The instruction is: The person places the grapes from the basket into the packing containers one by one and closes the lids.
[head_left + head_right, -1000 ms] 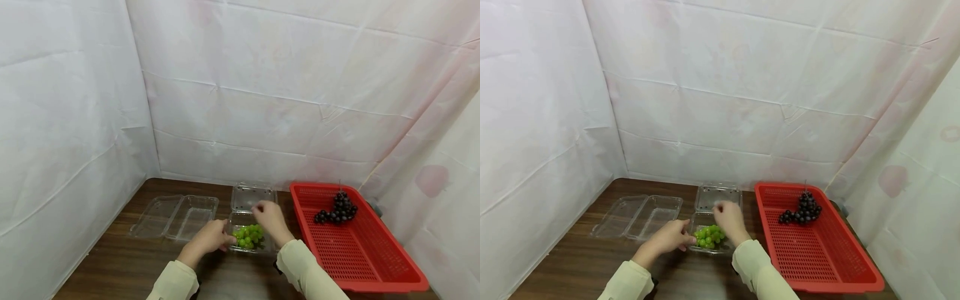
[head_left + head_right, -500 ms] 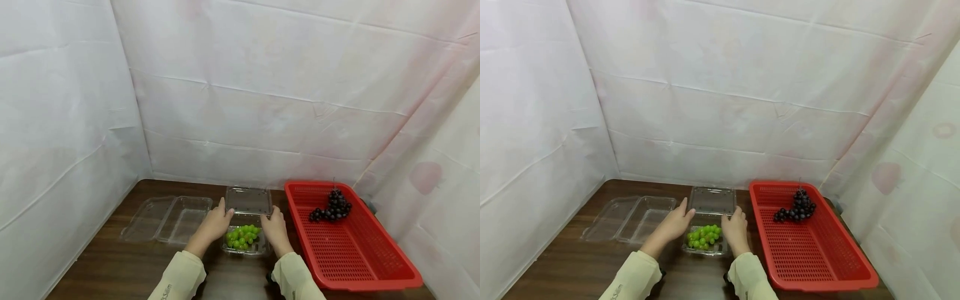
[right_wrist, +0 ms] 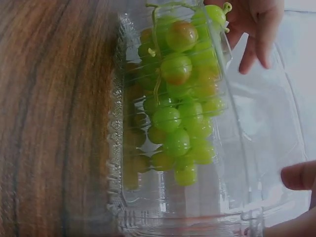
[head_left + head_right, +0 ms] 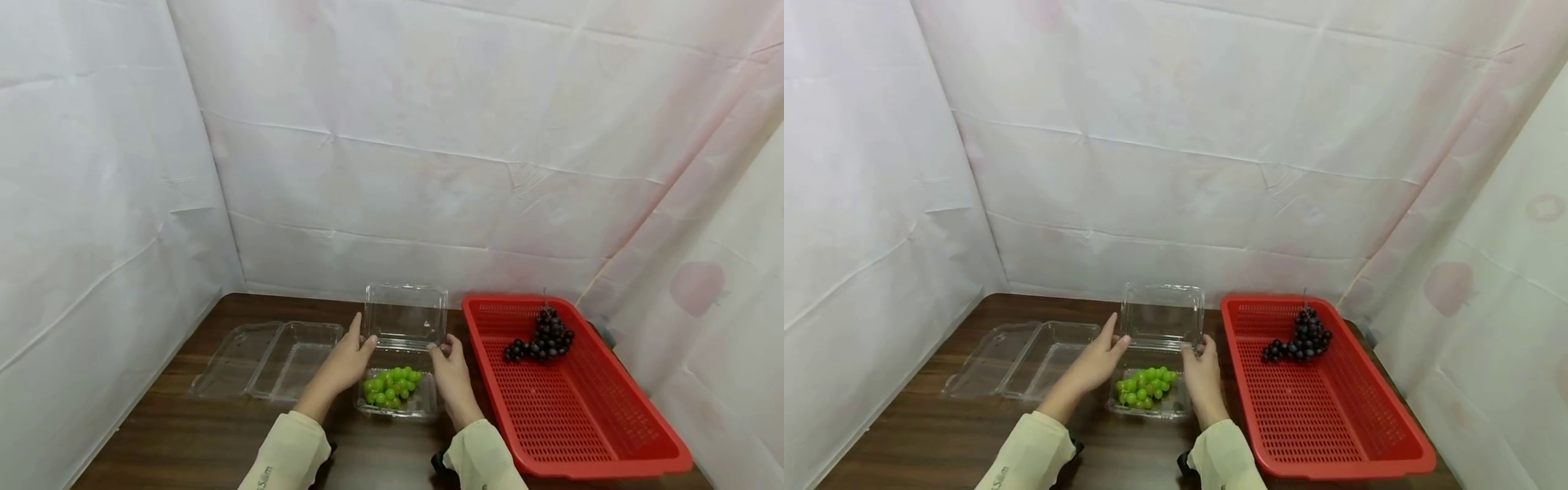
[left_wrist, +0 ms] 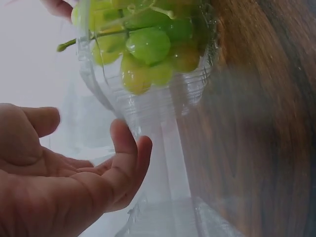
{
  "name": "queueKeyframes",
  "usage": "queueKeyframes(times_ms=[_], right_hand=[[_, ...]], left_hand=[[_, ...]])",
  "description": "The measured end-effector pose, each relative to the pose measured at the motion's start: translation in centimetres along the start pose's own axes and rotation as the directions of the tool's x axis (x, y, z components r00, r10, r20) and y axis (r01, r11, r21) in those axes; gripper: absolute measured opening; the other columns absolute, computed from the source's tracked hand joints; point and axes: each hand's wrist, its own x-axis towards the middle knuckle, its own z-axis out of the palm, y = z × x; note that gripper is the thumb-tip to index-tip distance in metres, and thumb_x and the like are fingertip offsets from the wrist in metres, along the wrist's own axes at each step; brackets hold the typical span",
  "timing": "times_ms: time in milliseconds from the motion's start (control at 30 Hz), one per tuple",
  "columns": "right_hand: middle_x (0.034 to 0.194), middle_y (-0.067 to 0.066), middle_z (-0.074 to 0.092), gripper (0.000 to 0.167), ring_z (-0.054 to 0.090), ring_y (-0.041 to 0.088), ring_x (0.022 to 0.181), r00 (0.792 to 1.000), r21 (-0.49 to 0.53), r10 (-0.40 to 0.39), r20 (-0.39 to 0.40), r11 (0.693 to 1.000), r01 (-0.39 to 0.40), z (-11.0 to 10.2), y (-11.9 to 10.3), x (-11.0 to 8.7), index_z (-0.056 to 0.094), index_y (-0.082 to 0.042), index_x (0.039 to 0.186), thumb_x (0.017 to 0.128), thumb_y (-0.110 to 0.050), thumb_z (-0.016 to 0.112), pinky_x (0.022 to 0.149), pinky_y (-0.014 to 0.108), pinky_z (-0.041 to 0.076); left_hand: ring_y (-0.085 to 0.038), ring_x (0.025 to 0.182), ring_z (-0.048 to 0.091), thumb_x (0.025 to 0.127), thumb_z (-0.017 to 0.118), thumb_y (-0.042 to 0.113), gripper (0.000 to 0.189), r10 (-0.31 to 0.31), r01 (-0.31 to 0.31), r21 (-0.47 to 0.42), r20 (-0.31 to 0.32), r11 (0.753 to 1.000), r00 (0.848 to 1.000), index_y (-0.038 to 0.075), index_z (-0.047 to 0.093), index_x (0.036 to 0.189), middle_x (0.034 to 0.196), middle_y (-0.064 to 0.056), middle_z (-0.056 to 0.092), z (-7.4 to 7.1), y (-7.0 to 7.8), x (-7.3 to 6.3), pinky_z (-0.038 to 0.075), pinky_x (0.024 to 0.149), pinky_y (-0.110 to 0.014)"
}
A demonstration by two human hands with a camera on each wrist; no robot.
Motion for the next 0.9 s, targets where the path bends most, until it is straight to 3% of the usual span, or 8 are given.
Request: queueKeyframes(times_ms=[133, 233, 367, 467, 567, 667, 900], right_hand=[[0.155, 0.021, 0.033, 0.072, 0.033, 0.041, 0.142, 1.000, 0.014, -0.017, 0.008, 1.000, 0.017, -0.1, 0.0, -0.2, 0.015, -0.016, 0.160, 0.104, -0.053, 0.042, 0.109, 0.064, 0.031], [0.163, 0.017, 0.019, 0.077, 0.023, 0.041, 0.147, 0.999, 0.017, -0.040, 0.031, 0.999, 0.040, -0.2, 0.0, -0.1, 0.009, -0.023, 0.161, 0.101, -0.063, 0.035, 0.111, 0.068, 0.023], [0.166, 0.011, 0.007, 0.076, 0.012, 0.039, 0.150, 0.997, 0.039, -0.054, 0.060, 0.998, 0.052, -0.1, 0.0, -0.1, 0.007, -0.028, 0.161, 0.100, -0.067, 0.030, 0.113, 0.069, 0.016], [0.166, 0.010, 0.011, 0.074, 0.017, 0.038, 0.149, 0.995, 0.080, -0.061, 0.076, 0.995, 0.055, -0.2, 0.2, 0.0, 0.010, -0.026, 0.161, 0.101, -0.066, 0.028, 0.114, 0.067, 0.017], [0.163, 0.014, 0.020, 0.075, 0.026, 0.039, 0.146, 0.995, 0.134, -0.066, 0.077, 0.989, 0.055, -0.3, 0.5, 0.1, 0.014, -0.019, 0.160, 0.102, -0.065, 0.026, 0.115, 0.064, 0.020], [0.157, 0.020, 0.028, 0.077, 0.033, 0.041, 0.142, 0.996, 0.166, -0.068, 0.063, 0.985, 0.057, -0.4, 0.6, 0.4, 0.022, -0.013, 0.157, 0.101, -0.066, 0.024, 0.115, 0.062, 0.024], [0.159, 0.021, 0.029, 0.095, 0.030, 0.042, 0.144, 0.996, 0.169, -0.041, 0.078, 0.985, 0.027, -0.6, 0.5, 1.0, 0.030, -0.009, 0.153, 0.091, -0.080, 0.018, 0.115, 0.062, 0.023]], left_hand=[[-0.038, 0.118, 0.061, 0.100, 0.034, 0.066, 0.080, 0.021, -0.021, -0.033, 0.012, 0.999, 1.000, 0.033, -0.007, 0.160, 0.142, -0.019, 0.053, -0.8, -0.3, -0.2, 0.045, 0.097, -0.062], [-0.034, 0.101, 0.069, 0.096, 0.029, 0.073, 0.076, 0.015, -0.014, -0.064, 0.018, 0.998, 1.000, 0.045, -0.008, 0.157, 0.146, -0.019, 0.051, -1.3, -0.6, -0.4, 0.047, 0.094, -0.062], [-0.026, 0.083, 0.071, 0.095, 0.026, 0.076, 0.072, 0.007, -0.005, -0.104, 0.024, 0.995, 1.000, 0.051, -0.006, 0.155, 0.148, -0.025, 0.045, -1.6, -1.0, -0.6, 0.051, 0.088, -0.060], [-0.026, 0.087, 0.070, 0.095, 0.025, 0.075, 0.069, 0.009, -0.007, -0.109, 0.018, 0.994, 1.000, 0.053, -0.001, 0.155, 0.147, -0.025, 0.047, -1.7, -1.1, -0.6, 0.052, 0.085, -0.058], [-0.028, 0.097, 0.069, 0.096, 0.025, 0.074, 0.066, 0.020, -0.018, -0.115, 0.012, 0.993, 1.000, 0.052, 0.005, 0.155, 0.144, -0.023, 0.051, -1.6, -1.3, -0.7, 0.054, 0.082, -0.054], [-0.033, 0.110, 0.064, 0.099, 0.026, 0.070, 0.065, 0.026, -0.023, -0.176, 0.016, 0.984, 1.000, 0.046, 0.010, 0.157, 0.148, -0.021, 0.047, -1.7, -1.4, -0.8, 0.055, 0.084, -0.051], [-0.052, 0.129, 0.045, 0.104, 0.024, 0.060, 0.057, 0.038, -0.016, -0.363, 0.054, 0.932, 0.998, 0.021, 0.023, 0.146, 0.155, -0.026, 0.027, -2.0, -1.2, -0.9, 0.051, 0.093, -0.058]])
